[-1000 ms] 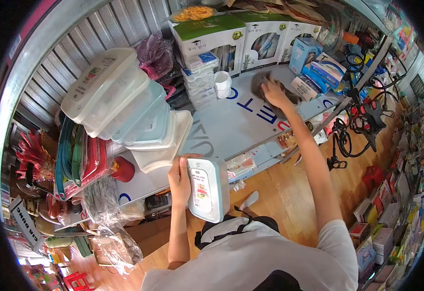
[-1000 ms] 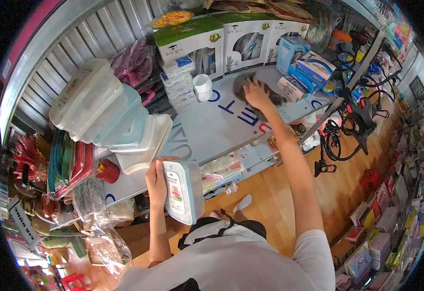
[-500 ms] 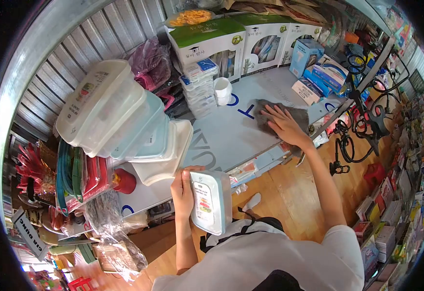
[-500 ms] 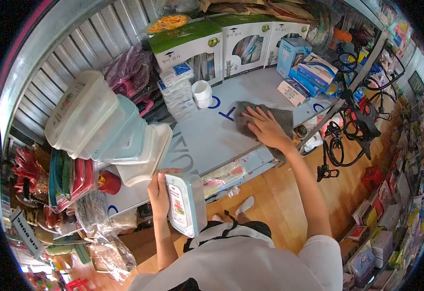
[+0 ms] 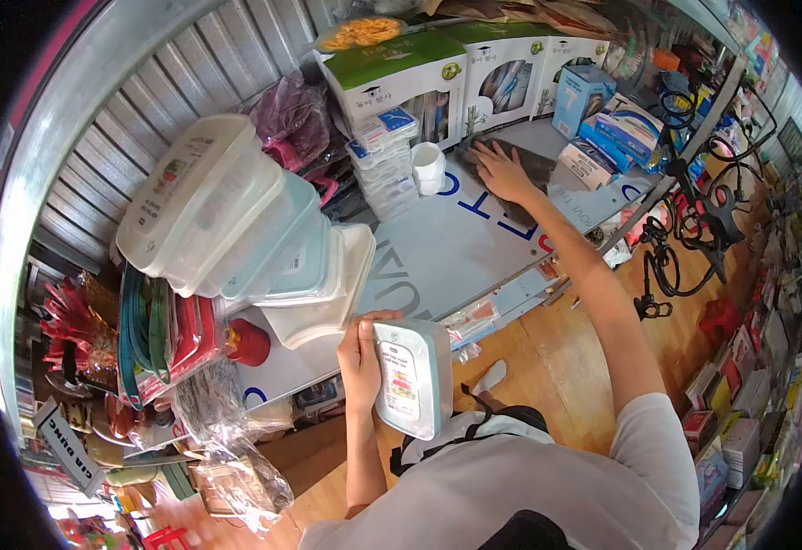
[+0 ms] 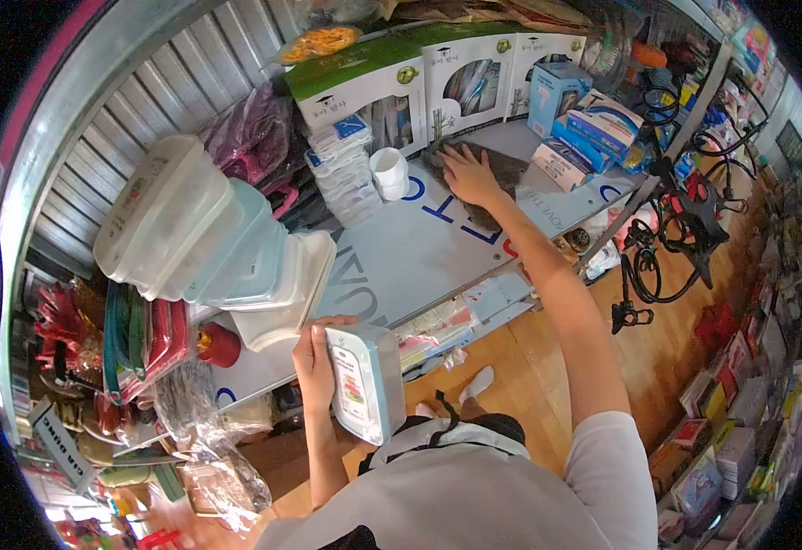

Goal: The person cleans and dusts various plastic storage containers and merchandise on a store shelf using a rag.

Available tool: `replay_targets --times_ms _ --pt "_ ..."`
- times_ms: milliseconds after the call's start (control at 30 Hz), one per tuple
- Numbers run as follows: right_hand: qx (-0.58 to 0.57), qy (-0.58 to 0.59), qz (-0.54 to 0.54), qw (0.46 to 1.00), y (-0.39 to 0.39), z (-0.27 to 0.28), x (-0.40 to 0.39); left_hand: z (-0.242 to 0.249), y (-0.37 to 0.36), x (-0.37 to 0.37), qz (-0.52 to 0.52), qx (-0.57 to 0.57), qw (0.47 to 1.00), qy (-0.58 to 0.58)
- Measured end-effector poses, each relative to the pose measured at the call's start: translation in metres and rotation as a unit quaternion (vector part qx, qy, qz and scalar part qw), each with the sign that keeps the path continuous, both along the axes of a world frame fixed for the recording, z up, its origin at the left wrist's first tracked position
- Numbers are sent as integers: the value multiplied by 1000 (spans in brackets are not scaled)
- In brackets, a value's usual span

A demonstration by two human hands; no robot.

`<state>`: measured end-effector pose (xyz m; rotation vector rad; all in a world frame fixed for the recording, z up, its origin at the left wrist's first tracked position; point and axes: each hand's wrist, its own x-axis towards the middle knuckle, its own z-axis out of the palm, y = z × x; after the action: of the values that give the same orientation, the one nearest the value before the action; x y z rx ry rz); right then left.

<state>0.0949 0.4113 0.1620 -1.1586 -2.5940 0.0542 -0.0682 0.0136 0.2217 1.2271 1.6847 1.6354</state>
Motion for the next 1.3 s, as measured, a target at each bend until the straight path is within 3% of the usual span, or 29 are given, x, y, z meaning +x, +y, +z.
replay_targets --times_ms 167,433,600,833,967,1033,1100,1167,1233,1300 --pt "-37 16 122 992 -33 7 4 -4 1 -2 -13 0 999 -35" --pt "-37 40 189 980 -89 11 7 -10 1 -4 -19 16 1000 -9" --pt "-39 -9 225 974 -128 23 1 -3 -2 0 -22 16 1000 4" --pt "-165 123 345 916 -184 43 33 -6 -5 0 -18 5 1000 -8" --pt "-159 192 336 908 -208 44 82 -8 -5 -2 -23 10 1000 -9" --pt "-113 209 302 923 -218 41 114 -9 -6 -1 -20 17 1000 -12" --pt "-89 224 181 953 -236 41 143 -8 -6 1 -15 19 1000 -14" --pt "-31 210 32 977 -236 -4 182 -10 -6 1 -11 23 999 -23" --pt "-32 215 -96 971 -225 -53 224 -9 -6 2 -15 23 1000 -13" --pt "-5 280 -186 942 -228 -43 228 -5 -8 2 -19 8 1000 -2"
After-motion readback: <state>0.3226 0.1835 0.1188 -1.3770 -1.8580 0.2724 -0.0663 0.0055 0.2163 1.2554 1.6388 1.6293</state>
